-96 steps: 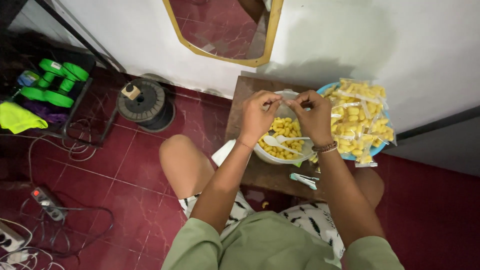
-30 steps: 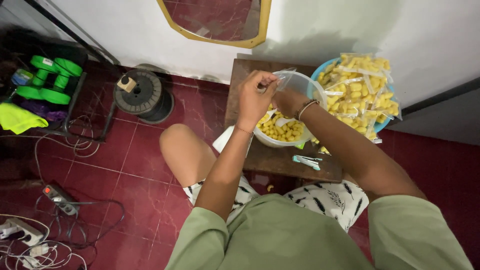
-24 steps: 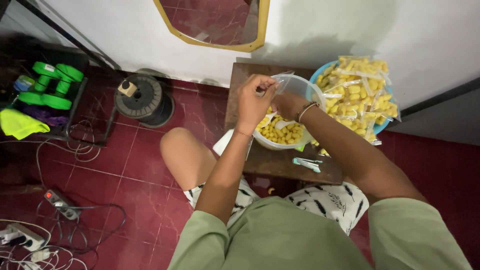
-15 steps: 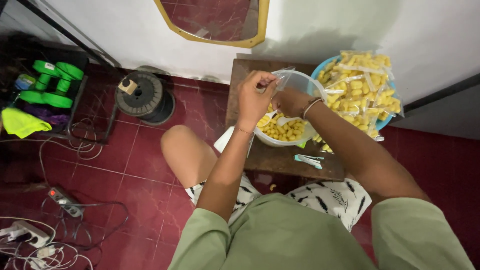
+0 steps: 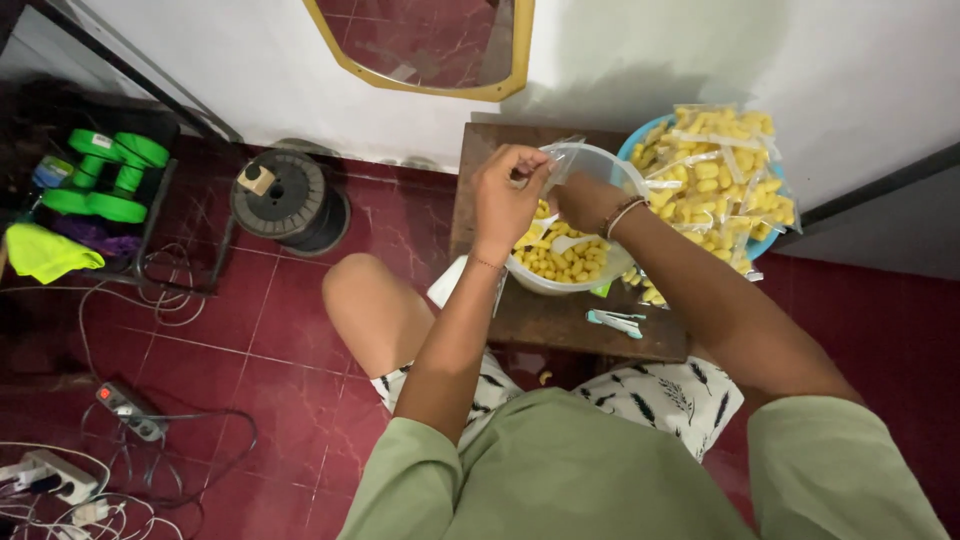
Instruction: Manually scooping snacks into small plastic bags and sealing them using a spoon and a lighter.
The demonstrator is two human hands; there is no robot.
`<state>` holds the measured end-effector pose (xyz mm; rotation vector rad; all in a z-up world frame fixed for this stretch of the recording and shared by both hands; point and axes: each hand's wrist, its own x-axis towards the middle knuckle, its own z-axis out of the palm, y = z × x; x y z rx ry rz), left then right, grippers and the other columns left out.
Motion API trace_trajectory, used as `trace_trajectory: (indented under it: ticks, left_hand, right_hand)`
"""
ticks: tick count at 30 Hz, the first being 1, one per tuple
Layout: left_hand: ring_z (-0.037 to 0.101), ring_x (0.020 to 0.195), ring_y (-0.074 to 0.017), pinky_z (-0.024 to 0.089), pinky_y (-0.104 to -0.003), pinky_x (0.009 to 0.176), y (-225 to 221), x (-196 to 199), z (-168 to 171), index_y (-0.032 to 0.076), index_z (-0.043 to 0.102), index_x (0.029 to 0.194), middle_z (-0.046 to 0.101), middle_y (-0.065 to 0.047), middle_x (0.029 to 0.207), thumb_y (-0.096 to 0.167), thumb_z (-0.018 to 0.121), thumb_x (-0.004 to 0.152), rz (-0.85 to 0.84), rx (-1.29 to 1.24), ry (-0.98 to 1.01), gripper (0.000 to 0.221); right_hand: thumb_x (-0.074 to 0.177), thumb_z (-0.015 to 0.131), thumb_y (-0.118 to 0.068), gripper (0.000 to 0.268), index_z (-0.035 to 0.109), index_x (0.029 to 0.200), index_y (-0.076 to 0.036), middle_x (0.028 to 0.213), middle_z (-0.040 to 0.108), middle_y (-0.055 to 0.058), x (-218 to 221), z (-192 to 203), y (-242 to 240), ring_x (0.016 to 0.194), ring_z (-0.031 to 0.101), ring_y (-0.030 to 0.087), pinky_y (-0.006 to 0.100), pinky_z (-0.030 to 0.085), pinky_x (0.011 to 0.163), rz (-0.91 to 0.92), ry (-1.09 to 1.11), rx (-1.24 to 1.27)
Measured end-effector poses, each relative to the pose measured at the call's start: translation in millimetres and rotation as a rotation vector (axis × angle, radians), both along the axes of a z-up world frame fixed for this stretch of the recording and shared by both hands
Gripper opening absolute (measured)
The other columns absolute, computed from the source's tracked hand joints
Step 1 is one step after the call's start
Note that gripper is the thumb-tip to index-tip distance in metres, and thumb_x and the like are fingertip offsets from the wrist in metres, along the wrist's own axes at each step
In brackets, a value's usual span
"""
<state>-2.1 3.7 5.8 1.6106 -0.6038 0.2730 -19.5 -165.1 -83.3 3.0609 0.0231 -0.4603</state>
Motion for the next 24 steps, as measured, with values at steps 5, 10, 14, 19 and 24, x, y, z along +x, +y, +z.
trace_trajectory:
  ticks: [5,10,14,19,24]
  left_hand:
    - [0.068,0.073,-0.0184,0.057,-0.029,0.072,-0.8,0.9,-2.2,0.013,0.073,0.087,0.068,-0.003,0.076,0.006,0.084,0.079,-0.009,-0.004,0.006,0.015]
    - [0.068,0.074,-0.0183,0.057,-0.03,0.072,-2.3,-0.1,-0.4,0.012,0.073,0.087,0.068,-0.003,0.076,0.005,0.083,0.079,-0.006,0.002,0.018,0.015]
    - [0.067,0.074,-0.0175,0.056,-0.029,0.073,-1.5,-0.5,0.6,0.013,0.073,0.087,0.069,-0.003,0.076,0.006,0.083,0.079,-0.003,0.009,0.008,0.015]
    - [0.067,0.072,-0.0172,0.056,-0.029,0.072,-1.3,-0.1,3.8,0.013,0.073,0.086,0.068,-0.003,0.075,0.004,0.083,0.078,0.006,0.013,-0.014,0.015]
    - [0.067,0.071,-0.0164,0.056,-0.028,0.071,-1.4,-0.2,4.3,0.013,0.073,0.085,0.068,-0.003,0.073,0.006,0.083,0.079,0.002,0.002,-0.012,0.014]
  right_hand:
    - [0.092,0.073,-0.022,0.015,0.077,0.099,-0.009,0.092,0.076,0.012,-0.2,-29.6,-14.8,0.09,0.075,0.03,0.039,0.06,0.078,0.174,-0.056,-0.118]
    - [0.09,0.072,-0.017,0.009,0.075,0.089,-0.008,0.084,0.075,0.01,4.2,-56.8,-11.9,0.081,0.075,0.028,0.037,0.06,0.071,0.206,-0.067,-0.149]
    - [0.097,0.064,-0.017,0.016,0.074,0.089,-0.007,0.086,0.076,0.013,8.2,-49.5,-2.6,0.082,0.076,0.03,0.042,0.061,0.067,0.221,-0.02,-0.112]
    - [0.102,0.058,-0.024,0.023,0.07,0.088,-0.01,0.088,0.075,0.012,15.0,-75.6,-5.4,0.082,0.076,0.03,0.043,0.062,0.068,0.285,0.006,-0.149]
    - [0.094,0.069,-0.017,0.015,0.083,0.093,-0.012,0.097,0.079,0.014,13.8,-48.6,-6.0,0.097,0.076,0.037,0.044,0.062,0.083,0.246,0.106,0.037]
